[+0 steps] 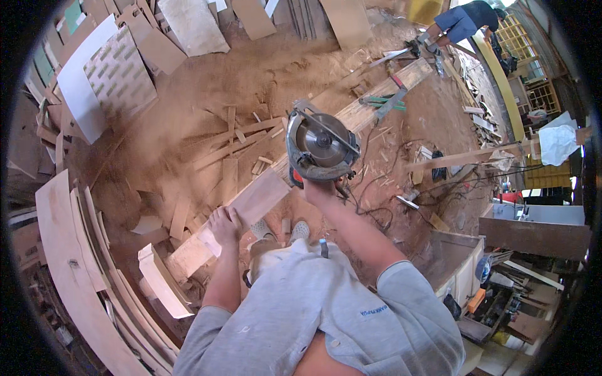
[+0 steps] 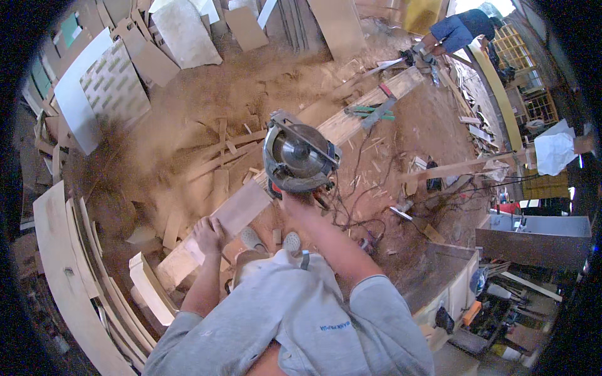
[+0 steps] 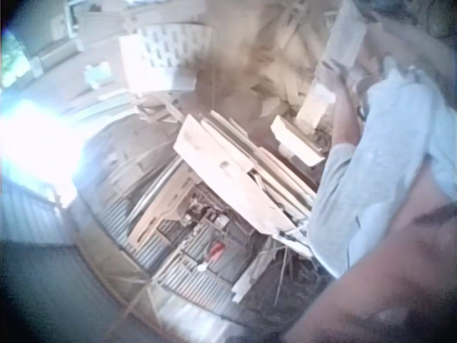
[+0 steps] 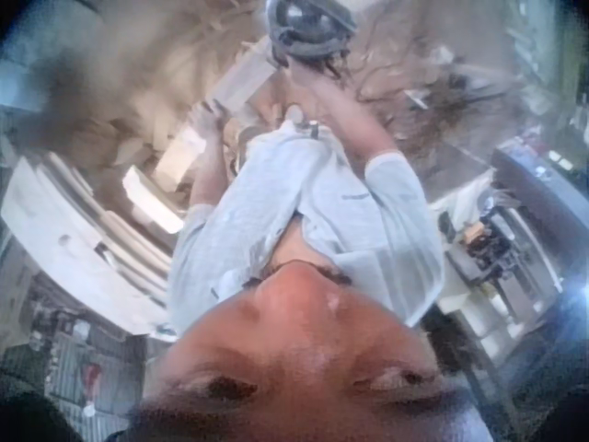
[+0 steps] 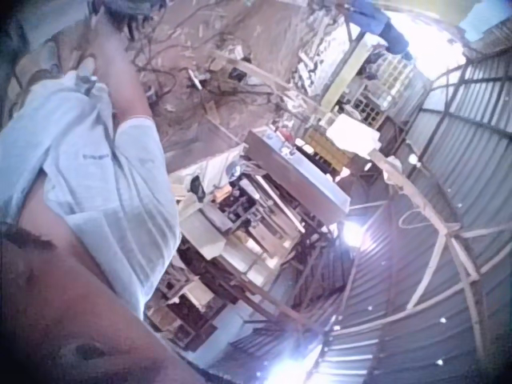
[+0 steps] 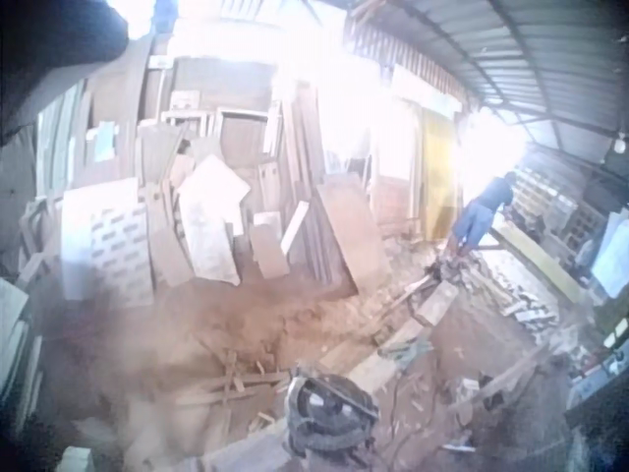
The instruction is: The person cuts a wooden board using a circular saw, turns and holds the cut wood pieces, and measures and marks them using a measuring tape, a square ruler, and a pencil.
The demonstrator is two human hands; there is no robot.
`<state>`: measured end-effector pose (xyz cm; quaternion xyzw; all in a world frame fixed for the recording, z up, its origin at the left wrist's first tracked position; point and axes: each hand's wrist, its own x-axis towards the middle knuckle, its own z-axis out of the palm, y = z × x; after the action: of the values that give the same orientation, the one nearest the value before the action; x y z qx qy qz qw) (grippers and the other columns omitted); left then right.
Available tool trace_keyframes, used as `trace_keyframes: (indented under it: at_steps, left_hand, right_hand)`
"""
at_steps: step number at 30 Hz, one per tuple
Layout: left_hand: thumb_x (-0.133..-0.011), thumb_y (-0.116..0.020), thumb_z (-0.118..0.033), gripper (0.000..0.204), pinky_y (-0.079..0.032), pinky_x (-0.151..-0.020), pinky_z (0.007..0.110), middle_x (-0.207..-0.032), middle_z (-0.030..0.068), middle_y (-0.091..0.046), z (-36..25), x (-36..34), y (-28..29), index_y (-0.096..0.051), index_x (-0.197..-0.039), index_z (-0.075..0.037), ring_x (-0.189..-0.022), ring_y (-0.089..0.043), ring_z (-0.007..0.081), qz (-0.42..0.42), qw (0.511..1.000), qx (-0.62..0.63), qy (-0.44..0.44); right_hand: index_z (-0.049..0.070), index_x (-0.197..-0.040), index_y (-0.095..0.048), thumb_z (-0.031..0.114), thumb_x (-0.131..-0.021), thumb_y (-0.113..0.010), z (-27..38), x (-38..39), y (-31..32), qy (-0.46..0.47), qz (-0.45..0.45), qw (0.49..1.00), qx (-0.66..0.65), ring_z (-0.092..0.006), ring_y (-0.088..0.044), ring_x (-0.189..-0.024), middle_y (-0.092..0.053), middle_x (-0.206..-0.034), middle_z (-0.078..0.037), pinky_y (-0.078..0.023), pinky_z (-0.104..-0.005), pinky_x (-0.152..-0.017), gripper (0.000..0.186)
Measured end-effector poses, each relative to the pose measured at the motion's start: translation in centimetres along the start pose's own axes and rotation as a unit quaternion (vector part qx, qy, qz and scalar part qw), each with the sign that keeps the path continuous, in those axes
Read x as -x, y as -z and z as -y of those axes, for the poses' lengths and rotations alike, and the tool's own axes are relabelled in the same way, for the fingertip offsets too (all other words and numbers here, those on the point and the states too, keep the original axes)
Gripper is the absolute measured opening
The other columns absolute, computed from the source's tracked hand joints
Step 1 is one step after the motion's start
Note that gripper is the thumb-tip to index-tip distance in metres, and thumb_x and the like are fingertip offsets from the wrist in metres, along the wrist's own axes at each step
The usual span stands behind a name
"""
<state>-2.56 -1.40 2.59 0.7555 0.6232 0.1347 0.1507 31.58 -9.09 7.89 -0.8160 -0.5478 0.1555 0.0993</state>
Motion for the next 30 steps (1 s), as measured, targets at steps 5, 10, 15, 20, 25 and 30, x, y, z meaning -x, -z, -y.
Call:
trace_keyframes:
  at_steps: [5,10,15,20,25,30]
  left_hand:
    - [-0.103,-0.058,-0.045,0.038,-0.042,-0.106,0.051,-0.115,0.0128,-0.071,0.2,-0.4,-0.3,-0.07,-0.112,-0.01,-0.116,-0.062,0.0345,-0.003,1.0,-0.002,0.008]
    - [-0.104,-0.057,-0.047,0.04,-0.043,-0.106,0.05,-0.112,0.0106,-0.071,0.3,-0.8,-1.1,-0.071,-0.112,-0.01,-0.115,-0.063,0.0329,-0.014,1.0,-0.013,0.012]
    - [-0.104,-0.057,-0.047,0.039,-0.043,-0.105,0.048,-0.11,0.0097,-0.071,0.4,-0.9,-1.1,-0.071,-0.11,-0.012,-0.112,-0.064,0.0305,-0.036,0.999,-0.016,0.004]
    - [-0.104,-0.057,-0.045,0.037,-0.044,-0.103,0.05,-0.11,0.011,-0.073,0.9,-0.3,-1.3,-0.071,-0.108,-0.011,-0.11,-0.064,0.0334,-0.047,0.999,-0.016,0.007]
    - [-0.103,-0.058,-0.046,0.035,-0.044,-0.102,0.048,-0.108,0.0085,-0.071,0.6,-0.1,-1.3,-0.071,-0.104,-0.013,-0.111,-0.064,0.0301,-0.049,0.998,-0.032,0.013]
    - [-0.104,-0.058,-0.046,0.035,-0.044,-0.101,0.048,-0.107,0.008,-0.071,0.7,-0.1,-0.8,-0.07,-0.104,-0.013,-0.11,-0.064,0.0304,-0.051,0.998,-0.023,0.005]
  right_hand:
    - [0.008,-0.161,-0.044,0.03,-0.102,-0.057,-0.5,-1.1,-1.1,-0.014,-0.041,0.999,-0.008,-0.0509,-0.038,-0.154,-0.043,-0.165,-0.029,-0.028,-0.0618,-0.128,0.065]
    - [0.005,-0.161,-0.042,0.046,-0.112,-0.046,-2.2,-0.8,0.9,0.073,-0.021,0.989,-0.13,-0.036,-0.041,-0.156,-0.044,-0.169,-0.019,-0.027,-0.0504,-0.131,0.064]
    - [0.01,-0.158,-0.05,0.04,-0.113,-0.049,-4.3,-1.8,2.9,0.171,-0.12,0.975,0.078,-0.0393,-0.044,-0.153,-0.049,-0.164,-0.021,-0.033,-0.0524,-0.127,0.054]
    - [0.014,-0.151,-0.056,0.023,-0.095,-0.067,-6.2,0.7,8.6,0.2,-0.001,0.969,0.146,-0.0421,-0.063,-0.131,-0.068,-0.141,-0.02,-0.048,-0.0511,-0.113,0.058]
    - [0.007,-0.136,-0.068,0.018,-0.085,-0.078,-2.8,9.7,17.4,0.155,-0.003,0.984,-0.093,-0.032,-0.078,-0.098,-0.078,-0.112,-0.017,-0.061,-0.0388,-0.087,0.054]
    - [0.001,-0.129,-0.069,0.047,-0.094,-0.08,-3.8,13.3,20.7,0.017,0.142,0.905,-0.401,-0.0162,-0.067,-0.078,-0.071,-0.089,-0.008,-0.055,-0.032,-0.07,0.059]
